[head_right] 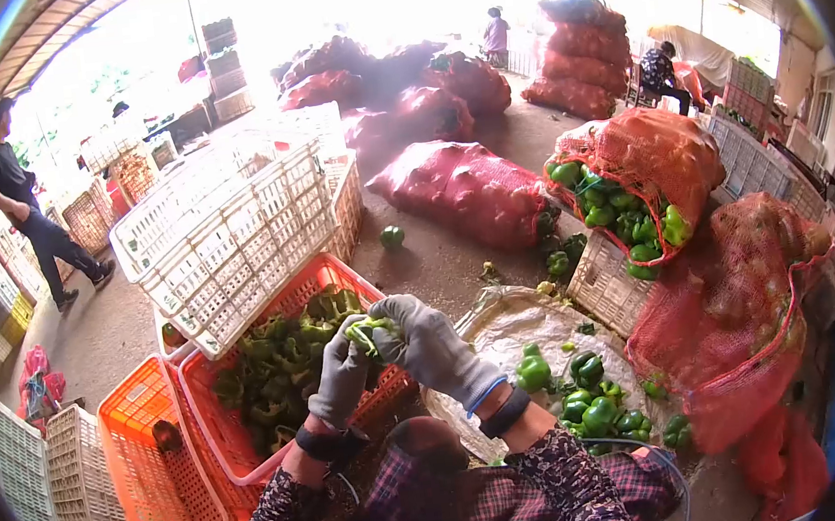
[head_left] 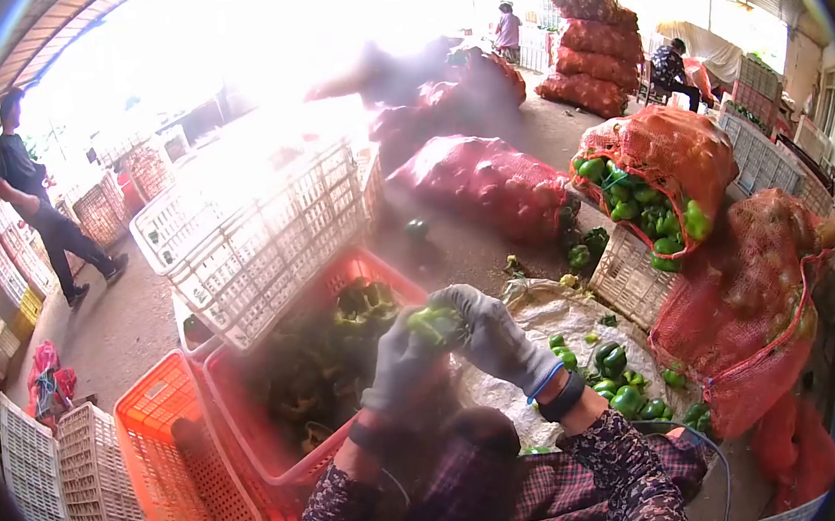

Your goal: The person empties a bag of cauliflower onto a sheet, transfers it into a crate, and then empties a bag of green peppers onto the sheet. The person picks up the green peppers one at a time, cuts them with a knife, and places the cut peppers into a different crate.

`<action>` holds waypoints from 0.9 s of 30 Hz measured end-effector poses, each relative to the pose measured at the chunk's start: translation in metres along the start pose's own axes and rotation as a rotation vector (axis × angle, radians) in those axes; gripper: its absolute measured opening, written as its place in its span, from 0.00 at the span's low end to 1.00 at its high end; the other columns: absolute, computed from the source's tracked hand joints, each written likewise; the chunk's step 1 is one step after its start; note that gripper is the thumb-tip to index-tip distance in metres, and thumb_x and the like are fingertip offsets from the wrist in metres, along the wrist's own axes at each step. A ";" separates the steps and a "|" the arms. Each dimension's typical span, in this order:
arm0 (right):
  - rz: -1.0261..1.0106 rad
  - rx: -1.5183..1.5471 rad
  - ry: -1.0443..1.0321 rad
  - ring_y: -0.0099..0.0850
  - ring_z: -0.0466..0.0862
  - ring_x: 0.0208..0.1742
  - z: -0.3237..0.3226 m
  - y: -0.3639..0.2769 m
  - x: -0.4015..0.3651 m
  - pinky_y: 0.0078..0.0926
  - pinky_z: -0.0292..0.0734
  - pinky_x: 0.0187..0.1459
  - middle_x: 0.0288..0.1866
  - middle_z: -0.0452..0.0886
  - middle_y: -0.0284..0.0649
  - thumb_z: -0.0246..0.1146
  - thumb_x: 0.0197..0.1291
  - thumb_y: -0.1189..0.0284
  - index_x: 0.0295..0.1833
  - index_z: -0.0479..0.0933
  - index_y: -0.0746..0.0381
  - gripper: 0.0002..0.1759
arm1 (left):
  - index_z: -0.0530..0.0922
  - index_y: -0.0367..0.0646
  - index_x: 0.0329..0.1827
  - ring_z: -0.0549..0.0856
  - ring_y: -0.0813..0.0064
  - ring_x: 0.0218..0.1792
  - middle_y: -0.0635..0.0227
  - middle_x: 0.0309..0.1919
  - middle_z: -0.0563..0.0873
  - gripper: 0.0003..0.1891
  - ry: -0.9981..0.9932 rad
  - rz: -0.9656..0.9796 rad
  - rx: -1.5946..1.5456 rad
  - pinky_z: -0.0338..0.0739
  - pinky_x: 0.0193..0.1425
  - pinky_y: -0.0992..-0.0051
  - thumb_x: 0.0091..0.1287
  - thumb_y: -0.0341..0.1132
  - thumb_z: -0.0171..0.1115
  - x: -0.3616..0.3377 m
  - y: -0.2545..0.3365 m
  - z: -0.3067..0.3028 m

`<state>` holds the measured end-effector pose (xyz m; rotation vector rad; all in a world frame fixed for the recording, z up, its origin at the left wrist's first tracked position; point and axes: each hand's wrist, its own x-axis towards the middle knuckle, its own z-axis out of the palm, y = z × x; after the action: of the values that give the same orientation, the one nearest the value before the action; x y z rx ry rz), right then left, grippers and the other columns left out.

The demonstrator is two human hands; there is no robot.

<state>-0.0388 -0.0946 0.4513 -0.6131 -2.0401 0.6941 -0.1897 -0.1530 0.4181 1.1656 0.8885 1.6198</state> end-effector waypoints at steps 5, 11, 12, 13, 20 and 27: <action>0.213 0.113 -0.156 0.37 0.88 0.42 0.007 -0.011 0.008 0.36 0.83 0.46 0.38 0.86 0.49 0.63 0.71 0.69 0.58 0.77 0.64 0.15 | 0.81 0.46 0.48 0.72 0.89 0.18 0.80 0.26 0.80 0.15 0.026 -0.053 -0.161 0.64 0.19 0.84 0.82 0.47 0.54 -0.003 0.011 -0.008; 0.254 0.657 0.199 0.16 0.80 0.35 0.068 0.007 -0.002 0.21 0.80 0.36 0.40 0.83 0.32 0.57 0.76 0.68 0.59 0.79 0.64 0.15 | 0.81 0.42 0.55 0.86 0.77 0.38 0.71 0.42 0.88 0.12 0.126 0.077 -0.113 0.80 0.38 0.77 0.77 0.37 0.56 0.008 -0.011 -0.013; 0.259 0.651 0.205 0.16 0.80 0.35 0.068 0.015 -0.001 0.21 0.80 0.36 0.40 0.83 0.32 0.57 0.76 0.68 0.59 0.79 0.64 0.15 | 0.81 0.43 0.59 0.87 0.81 0.37 0.71 0.44 0.89 0.13 0.153 -0.051 -0.439 0.81 0.35 0.82 0.81 0.38 0.54 0.009 -0.001 -0.016; 0.454 0.832 0.216 0.16 0.79 0.33 0.067 0.026 0.004 0.19 0.80 0.33 0.41 0.82 0.30 0.56 0.76 0.68 0.61 0.79 0.63 0.15 | 0.81 0.42 0.60 0.88 0.79 0.41 0.68 0.49 0.88 0.12 0.232 -0.014 -0.419 0.83 0.39 0.80 0.80 0.36 0.56 0.019 -0.012 -0.027; 0.514 0.674 0.328 0.19 0.82 0.38 0.098 0.065 0.028 0.23 0.84 0.38 0.46 0.84 0.31 0.58 0.74 0.73 0.65 0.77 0.62 0.17 | 0.73 0.37 0.73 0.82 0.72 0.58 0.63 0.58 0.84 0.26 0.243 0.173 0.671 0.76 0.68 0.69 0.83 0.48 0.51 0.035 -0.015 -0.069; 0.092 -0.198 -0.094 0.44 0.88 0.54 0.059 0.014 0.033 0.35 0.85 0.53 0.58 0.83 0.52 0.71 0.64 0.66 0.66 0.76 0.61 0.27 | 0.77 0.35 0.64 0.83 0.84 0.49 0.70 0.47 0.87 0.16 0.219 0.056 -0.134 0.80 0.52 0.81 0.82 0.36 0.56 0.032 -0.027 -0.064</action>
<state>-0.1030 -0.0769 0.4337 -0.8062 -2.1953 0.5879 -0.2475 -0.1166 0.3845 0.9406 0.8754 1.8492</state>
